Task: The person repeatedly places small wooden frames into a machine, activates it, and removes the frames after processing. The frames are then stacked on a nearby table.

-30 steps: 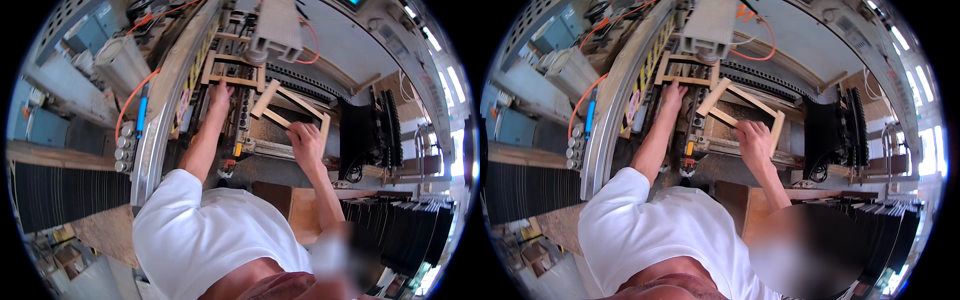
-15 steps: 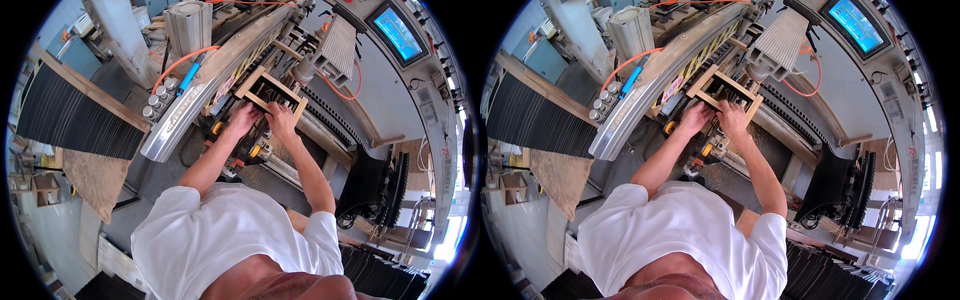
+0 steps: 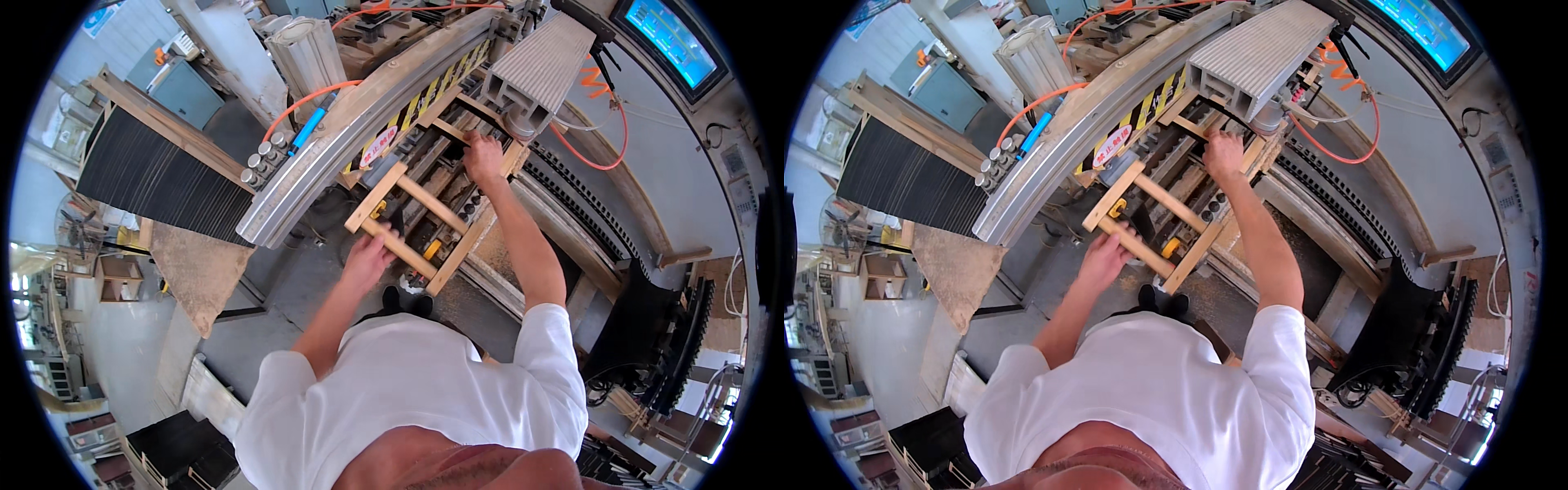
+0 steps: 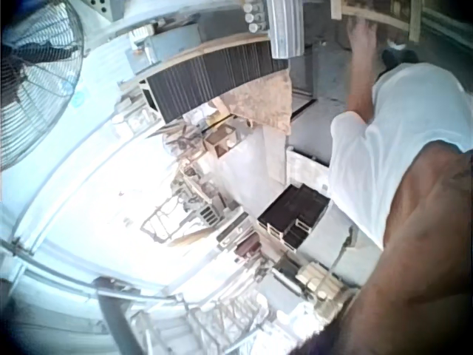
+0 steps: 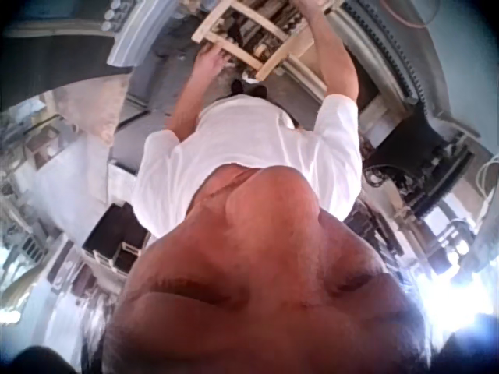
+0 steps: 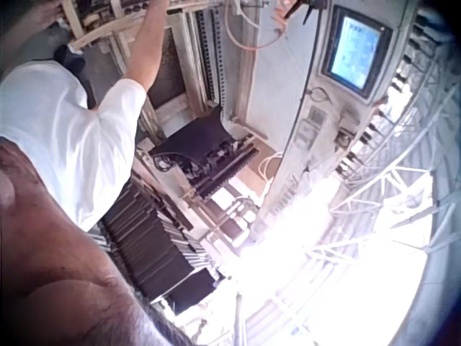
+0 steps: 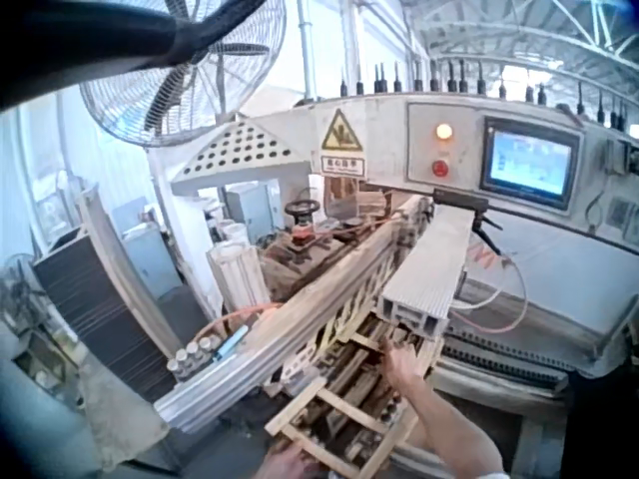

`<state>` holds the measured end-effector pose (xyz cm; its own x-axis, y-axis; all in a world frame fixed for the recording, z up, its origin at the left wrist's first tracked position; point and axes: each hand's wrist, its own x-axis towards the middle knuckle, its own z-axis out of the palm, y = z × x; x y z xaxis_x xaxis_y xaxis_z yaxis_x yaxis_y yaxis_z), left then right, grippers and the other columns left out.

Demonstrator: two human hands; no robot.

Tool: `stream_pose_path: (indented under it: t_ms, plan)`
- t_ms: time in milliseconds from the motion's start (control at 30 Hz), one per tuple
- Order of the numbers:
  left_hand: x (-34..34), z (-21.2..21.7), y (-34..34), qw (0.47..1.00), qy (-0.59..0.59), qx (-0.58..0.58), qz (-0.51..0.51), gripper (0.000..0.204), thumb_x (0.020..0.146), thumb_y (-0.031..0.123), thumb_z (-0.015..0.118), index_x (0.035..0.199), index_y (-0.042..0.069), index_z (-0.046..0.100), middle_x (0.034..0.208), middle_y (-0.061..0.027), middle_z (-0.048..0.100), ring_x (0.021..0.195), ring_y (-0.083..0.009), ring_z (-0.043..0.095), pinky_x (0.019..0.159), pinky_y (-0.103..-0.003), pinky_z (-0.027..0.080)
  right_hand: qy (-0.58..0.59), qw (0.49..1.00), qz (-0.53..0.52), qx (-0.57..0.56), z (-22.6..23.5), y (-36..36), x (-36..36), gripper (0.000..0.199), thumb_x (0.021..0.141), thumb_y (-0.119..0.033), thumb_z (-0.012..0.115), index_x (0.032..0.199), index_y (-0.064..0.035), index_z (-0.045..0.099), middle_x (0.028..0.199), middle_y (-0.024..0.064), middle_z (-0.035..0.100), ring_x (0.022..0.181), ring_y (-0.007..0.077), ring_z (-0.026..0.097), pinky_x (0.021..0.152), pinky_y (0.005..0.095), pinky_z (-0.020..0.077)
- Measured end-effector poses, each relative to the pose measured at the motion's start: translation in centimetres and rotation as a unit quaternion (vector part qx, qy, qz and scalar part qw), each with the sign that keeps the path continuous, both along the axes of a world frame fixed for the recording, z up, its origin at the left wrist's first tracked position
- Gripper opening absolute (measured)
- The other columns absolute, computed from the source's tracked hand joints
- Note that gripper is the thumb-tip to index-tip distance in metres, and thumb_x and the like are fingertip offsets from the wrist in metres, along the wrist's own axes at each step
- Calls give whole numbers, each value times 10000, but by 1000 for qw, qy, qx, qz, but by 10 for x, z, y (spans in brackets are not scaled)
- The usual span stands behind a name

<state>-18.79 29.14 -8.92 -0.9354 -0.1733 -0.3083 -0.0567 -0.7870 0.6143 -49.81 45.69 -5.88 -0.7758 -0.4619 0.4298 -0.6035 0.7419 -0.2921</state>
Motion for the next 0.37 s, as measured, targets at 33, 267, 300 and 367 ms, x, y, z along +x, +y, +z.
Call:
stream_pose_path:
  t_ms: [33, 267, 300, 367]
  plan:
    - [17, 8, -1, 1000, 2, 0, 4, 368, 975, 160, 512, 1308, 13, 458, 1219, -137, 560, 1162, -309, 549, 1002, -432, 453, 15, 999, -2, 36, 2, -2, -4, 254, 735, -69, 628, 984, -91, 584, 881, 121, 673, 907, 312, 609, 796, 432, 424]
    - [91, 27, -9, 998, -28, -17, 44, 338, 971, 177, 530, 1268, 20, 499, 1127, -113, 598, 1116, -287, 577, 974, -389, 471, 93, 968, 45, 228, 29, -18, -14, 261, 727, -63, 618, 983, -25, 587, 880, 130, 696, 983, 295, 596, 836, 384, 394]
    - [95, 26, -13, 998, -28, -27, 39, 359, 962, 199, 553, 1273, 30, 497, 1133, -104, 595, 1111, -291, 577, 976, -390, 468, 81, 964, 38, 251, 31, -21, -17, 266, 728, -73, 627, 986, -27, 586, 889, 126, 697, 998, 290, 593, 847, 382, 387]
    - [106, 23, -22, 996, -49, -55, 43, 404, 941, 233, 592, 1282, 41, 493, 1146, -110, 589, 1117, -293, 574, 991, -409, 456, 61, 954, 30, 292, 39, -37, -17, 277, 730, -95, 644, 992, -30, 586, 906, 119, 701, 1026, 282, 586, 869, 378, 373]
